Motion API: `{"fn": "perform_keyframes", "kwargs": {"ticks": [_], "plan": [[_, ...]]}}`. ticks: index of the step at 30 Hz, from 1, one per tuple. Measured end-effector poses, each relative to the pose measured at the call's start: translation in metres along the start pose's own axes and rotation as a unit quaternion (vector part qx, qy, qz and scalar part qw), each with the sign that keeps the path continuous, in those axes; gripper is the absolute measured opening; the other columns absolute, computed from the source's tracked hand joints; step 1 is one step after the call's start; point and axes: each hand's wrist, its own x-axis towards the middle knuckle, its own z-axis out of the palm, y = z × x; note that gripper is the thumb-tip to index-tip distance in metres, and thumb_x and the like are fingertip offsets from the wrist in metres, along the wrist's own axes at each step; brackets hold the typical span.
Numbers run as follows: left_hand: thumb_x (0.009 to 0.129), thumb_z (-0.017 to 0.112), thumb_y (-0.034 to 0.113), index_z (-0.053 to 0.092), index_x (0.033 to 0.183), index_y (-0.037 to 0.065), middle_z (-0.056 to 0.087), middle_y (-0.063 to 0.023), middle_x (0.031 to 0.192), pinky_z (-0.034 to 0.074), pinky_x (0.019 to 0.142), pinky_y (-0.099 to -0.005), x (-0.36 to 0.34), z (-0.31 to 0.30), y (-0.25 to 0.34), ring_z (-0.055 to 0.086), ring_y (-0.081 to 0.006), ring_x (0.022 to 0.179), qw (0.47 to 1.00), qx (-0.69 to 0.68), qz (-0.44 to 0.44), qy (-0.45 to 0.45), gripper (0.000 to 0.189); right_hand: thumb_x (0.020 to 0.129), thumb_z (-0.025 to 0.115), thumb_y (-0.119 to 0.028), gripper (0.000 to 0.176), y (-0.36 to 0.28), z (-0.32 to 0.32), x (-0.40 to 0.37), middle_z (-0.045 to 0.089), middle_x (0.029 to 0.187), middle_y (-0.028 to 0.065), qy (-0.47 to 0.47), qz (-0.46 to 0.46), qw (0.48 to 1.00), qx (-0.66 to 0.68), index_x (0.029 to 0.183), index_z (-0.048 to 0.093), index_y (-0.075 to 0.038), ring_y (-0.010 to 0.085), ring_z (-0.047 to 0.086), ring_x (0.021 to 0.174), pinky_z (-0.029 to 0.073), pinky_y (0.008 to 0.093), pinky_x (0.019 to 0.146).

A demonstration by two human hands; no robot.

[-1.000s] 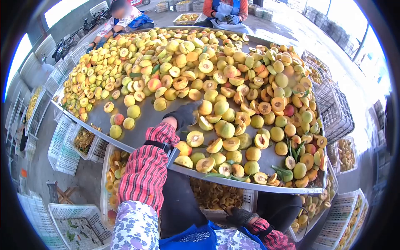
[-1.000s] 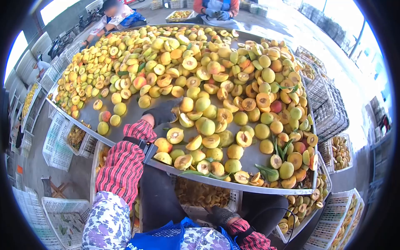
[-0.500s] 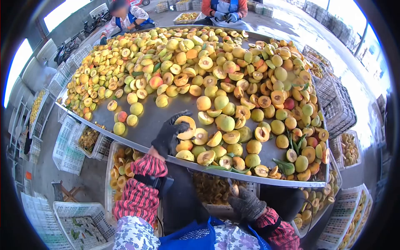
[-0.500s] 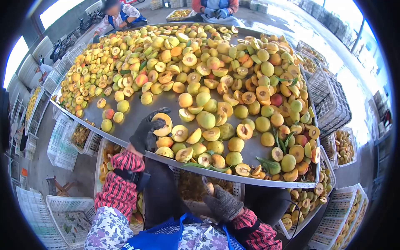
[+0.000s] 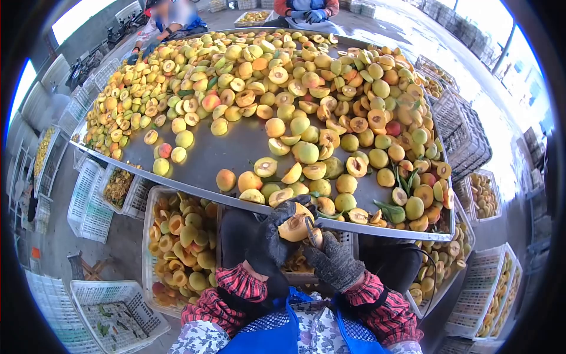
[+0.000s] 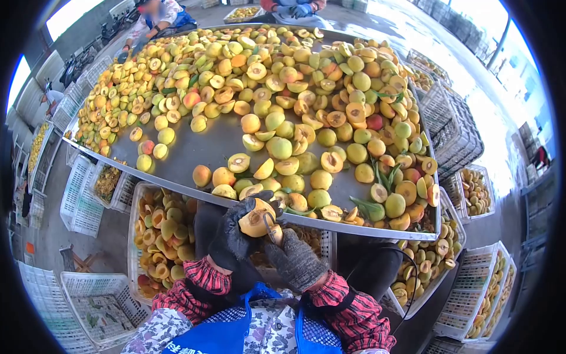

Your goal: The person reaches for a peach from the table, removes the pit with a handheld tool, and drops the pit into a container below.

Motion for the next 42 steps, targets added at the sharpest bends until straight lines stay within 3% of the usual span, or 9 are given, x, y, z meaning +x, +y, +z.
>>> {"fn": "perform_keyframes", "kwargs": {"ticks": [3, 11, 19, 23, 28, 31, 40, 41, 42], "plan": [[0.093, 0.038, 0.019, 0.042, 0.122, -0.004, 0.053, -0.0162, 0.113, 0.045, 0.090, -0.0360, 0.000, 0.002, -0.009, 0.056, -0.0249, 0.101, 0.948, 0.302, 0.095, -0.024, 0.037, 0.086, 0.054, -0.021, 0.027, 0.006, 0.002, -0.002, 0.056, 0.086, 0.0200, 0.011, 0.000, 1.000, 0.015, 0.100, 0.045, 0.001, 0.0345, 0.058, 0.082, 0.046, 0.0401, 0.068], [0.094, 0.037, 0.025, 0.046, 0.117, -0.003, 0.055, -0.0144, 0.110, 0.045, 0.088, -0.0326, 0.000, 0.020, -0.023, 0.056, -0.0212, 0.099, 0.983, -0.179, -0.022, 0.040, 0.037, 0.083, 0.057, -0.023, 0.032, 0.028, 0.010, 0.003, 0.055, 0.086, 0.0214, 0.047, -0.029, 0.998, -0.022, 0.102, 0.046, 0.001, 0.0341, 0.057, 0.078, 0.046, 0.0411, 0.068], [0.091, 0.042, 0.014, 0.050, 0.111, -0.004, 0.058, -0.0128, 0.104, 0.046, 0.085, -0.0301, 0.004, 0.009, -0.034, 0.057, -0.0202, 0.095, 0.986, 0.132, 0.098, 0.024, 0.028, 0.078, 0.061, -0.026, 0.050, 0.024, 0.010, 0.005, 0.055, 0.092, 0.0199, -0.018, -0.223, 0.973, -0.061, 0.117, 0.045, 0.000, 0.0332, 0.050, 0.088, 0.043, 0.0432, 0.075], [0.083, 0.053, 0.008, 0.053, 0.107, -0.002, 0.059, -0.0139, 0.103, 0.045, 0.085, -0.0334, 0.006, -0.016, -0.029, 0.057, -0.0241, 0.096, 0.759, 0.580, 0.296, -0.016, 0.026, 0.078, 0.060, -0.027, 0.044, 0.012, 0.009, 0.001, 0.054, 0.092, 0.0200, -0.044, -0.089, 0.995, 0.007, 0.112, 0.052, 0.000, 0.0339, 0.051, 0.083, 0.044, 0.0424, 0.072], [0.077, 0.058, 0.010, 0.056, 0.104, 0.001, 0.059, -0.0144, 0.102, 0.044, 0.086, -0.0384, 0.012, -0.025, -0.022, 0.056, -0.0298, 0.097, 0.723, 0.604, 0.313, -0.121, 0.029, 0.080, 0.059, -0.016, 0.033, 0.020, -0.003, 0.003, 0.057, 0.092, 0.0207, -0.111, -0.130, 0.960, -0.223, 0.108, 0.053, 0.002, 0.0276, 0.056, 0.069, 0.047, 0.0363, 0.060], [0.069, 0.063, 0.011, 0.056, 0.105, 0.000, 0.060, -0.0158, 0.098, 0.044, 0.085, -0.0382, 0.011, -0.026, -0.024, 0.057, -0.0307, 0.095, 0.698, 0.632, 0.317, -0.117, 0.038, 0.082, 0.060, -0.018, 0.030, 0.007, -0.011, 0.006, 0.060, 0.086, 0.0148, -0.197, 0.156, 0.960, 0.124, 0.104, 0.054, 0.002, 0.0204, 0.059, 0.065, 0.047, 0.0302, 0.053], [0.086, 0.053, 0.013, 0.052, 0.105, 0.000, 0.057, -0.0091, 0.098, 0.047, 0.081, -0.0313, -0.014, 0.008, -0.024, 0.056, -0.0192, 0.095, 0.953, 0.277, 0.124, 0.006, 0.023, 0.076, 0.063, -0.016, 0.020, 0.017, -0.004, -0.014, 0.052, 0.063, 0.0022, -0.244, 0.193, 0.792, 0.525, 0.090, 0.053, -0.004, 0.0091, 0.048, 0.045, 0.035, 0.0202, 0.035], [0.087, 0.051, 0.013, 0.052, 0.105, 0.000, 0.058, -0.0093, 0.097, 0.048, 0.080, -0.0311, -0.019, 0.026, 0.008, 0.056, -0.0191, 0.094, 0.896, 0.398, 0.191, 0.049, 0.022, 0.082, 0.060, -0.011, 0.038, 0.053, -0.008, -0.011, 0.056, 0.102, 0.0085, -0.382, 0.140, 0.747, 0.526, 0.117, 0.047, -0.004, 0.0115, 0.058, 0.085, 0.049, 0.0221, 0.065], [0.087, 0.050, 0.013, 0.053, 0.104, 0.000, 0.058, -0.0096, 0.096, 0.049, 0.078, -0.0309, -0.026, 0.025, 0.036, 0.057, -0.0191, 0.093, 0.818, 0.509, 0.253, 0.093, 0.021, 0.080, 0.061, -0.014, 0.031, 0.048, -0.008, -0.013, 0.055, 0.089, 0.0058, -0.335, 0.144, 0.787, 0.498, 0.108, 0.049, -0.005, 0.0101, 0.054, 0.073, 0.045, 0.0217, 0.058]]}}
